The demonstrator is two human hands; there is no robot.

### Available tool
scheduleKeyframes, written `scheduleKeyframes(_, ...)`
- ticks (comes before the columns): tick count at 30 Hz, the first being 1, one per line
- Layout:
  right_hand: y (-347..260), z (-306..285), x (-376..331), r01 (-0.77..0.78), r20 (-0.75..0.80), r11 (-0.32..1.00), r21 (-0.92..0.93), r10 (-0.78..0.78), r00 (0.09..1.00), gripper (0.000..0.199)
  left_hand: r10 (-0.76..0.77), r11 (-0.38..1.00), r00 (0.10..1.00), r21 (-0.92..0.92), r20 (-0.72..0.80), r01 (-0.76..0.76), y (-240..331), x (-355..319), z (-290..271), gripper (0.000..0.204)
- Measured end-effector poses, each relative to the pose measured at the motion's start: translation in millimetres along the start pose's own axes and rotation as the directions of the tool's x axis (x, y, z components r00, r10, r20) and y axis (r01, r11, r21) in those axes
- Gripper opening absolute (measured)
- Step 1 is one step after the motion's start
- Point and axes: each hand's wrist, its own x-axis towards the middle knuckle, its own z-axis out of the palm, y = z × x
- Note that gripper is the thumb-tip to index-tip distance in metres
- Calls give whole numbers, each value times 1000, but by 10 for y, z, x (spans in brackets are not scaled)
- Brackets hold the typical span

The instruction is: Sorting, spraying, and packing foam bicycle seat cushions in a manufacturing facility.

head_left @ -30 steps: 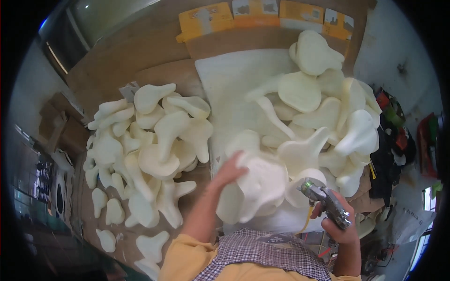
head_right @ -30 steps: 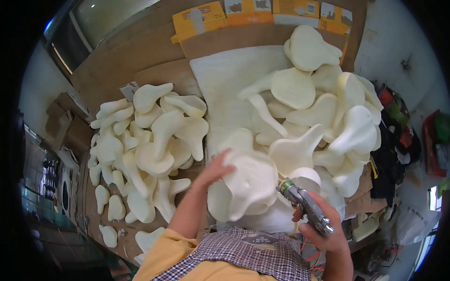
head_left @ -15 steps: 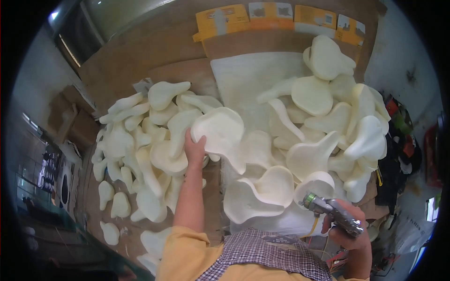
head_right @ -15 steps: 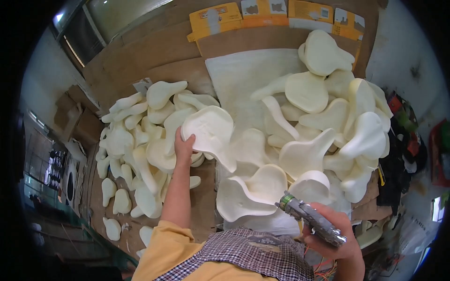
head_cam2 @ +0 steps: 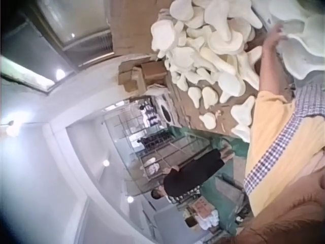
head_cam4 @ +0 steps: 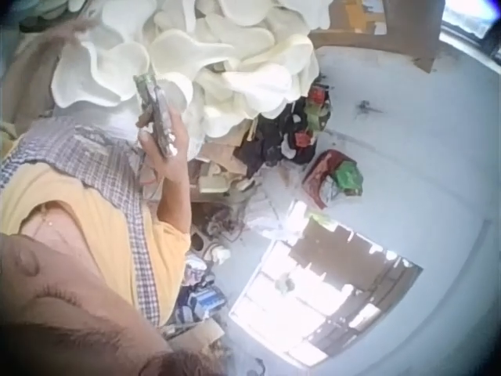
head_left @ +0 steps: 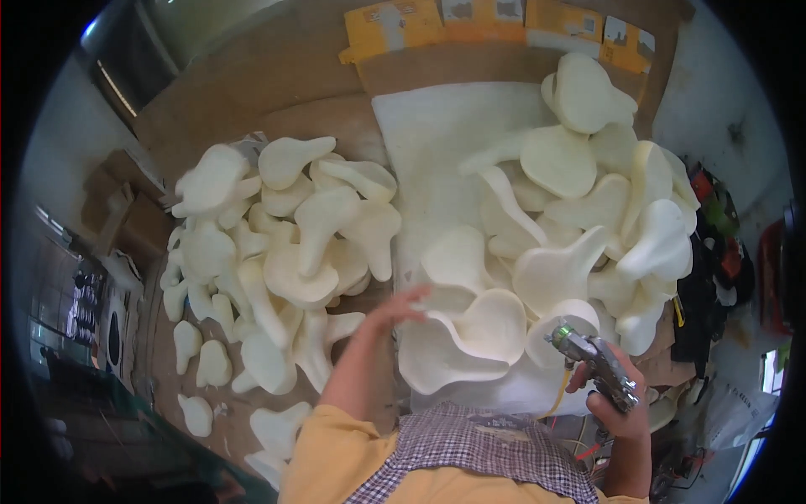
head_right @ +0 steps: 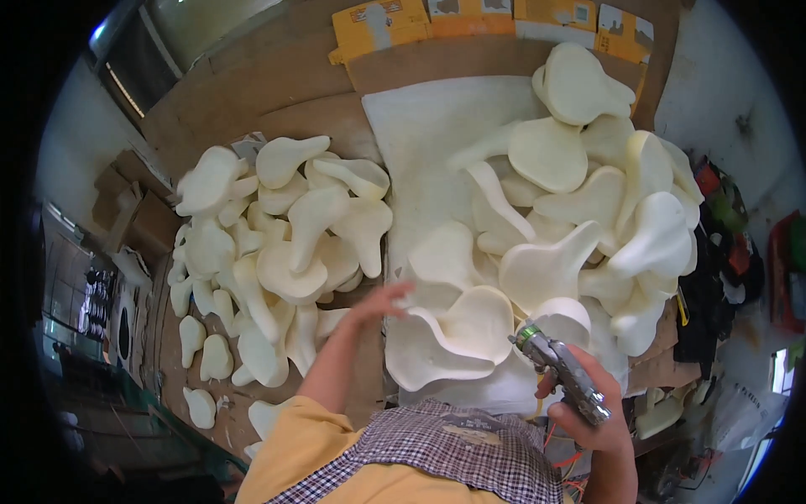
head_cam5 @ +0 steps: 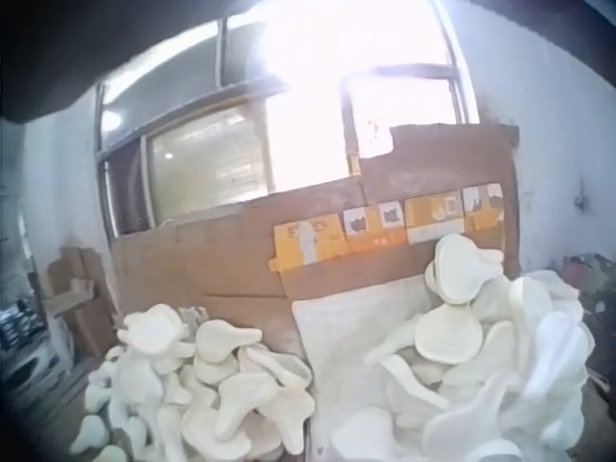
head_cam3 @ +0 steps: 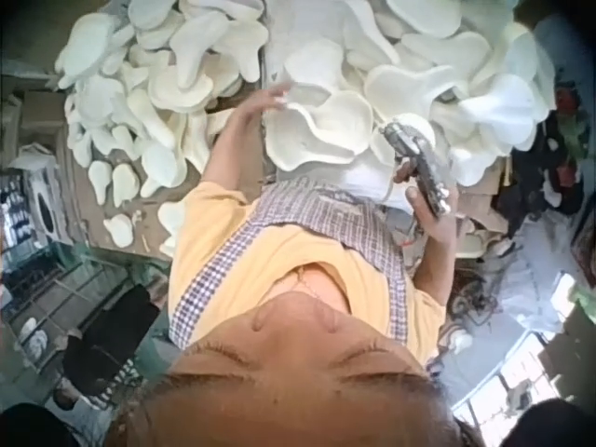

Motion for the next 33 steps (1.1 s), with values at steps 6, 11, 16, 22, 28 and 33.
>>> scheduleKeyframes(6, 80, -27, -11, 10, 63, 1000, -10, -9, 998, 65, 35, 695, 995, 713, 94, -92, 284, -390, 357, 41)
scheduleKeyframes(11, -19, 28, -83, 36, 126, 998, 48, -42, 991, 64, 258, 954, 849, 259, -461, -149, 595, -1027, -144, 36)
scheduleKeyframes(16, -69, 99, -72, -130, 254, 991, -37, 135, 958, 60, 111, 964, 480, -23, -870, -263, 61, -727, -284, 32)
scheduleKeyframes(22, -165, 152, 26, -67, 107, 998, -7, 68, 992, 58, -88, 985, 550, -155, -831, -75, -44, -681, 8, 37)
scheduleKeyframes(28, -141, 45, -33, 98, 26, 994, 45, -99, 995, 67, 12, 822, 511, -283, -859, -494, 116, -592, -413, 34)
scheduleKeyframes(33, -68, -14, -162, 72, -81, 996, 44, -68, 994, 70, 178, 624, 650, -426, -739, -655, 575, 12, -205, 38)
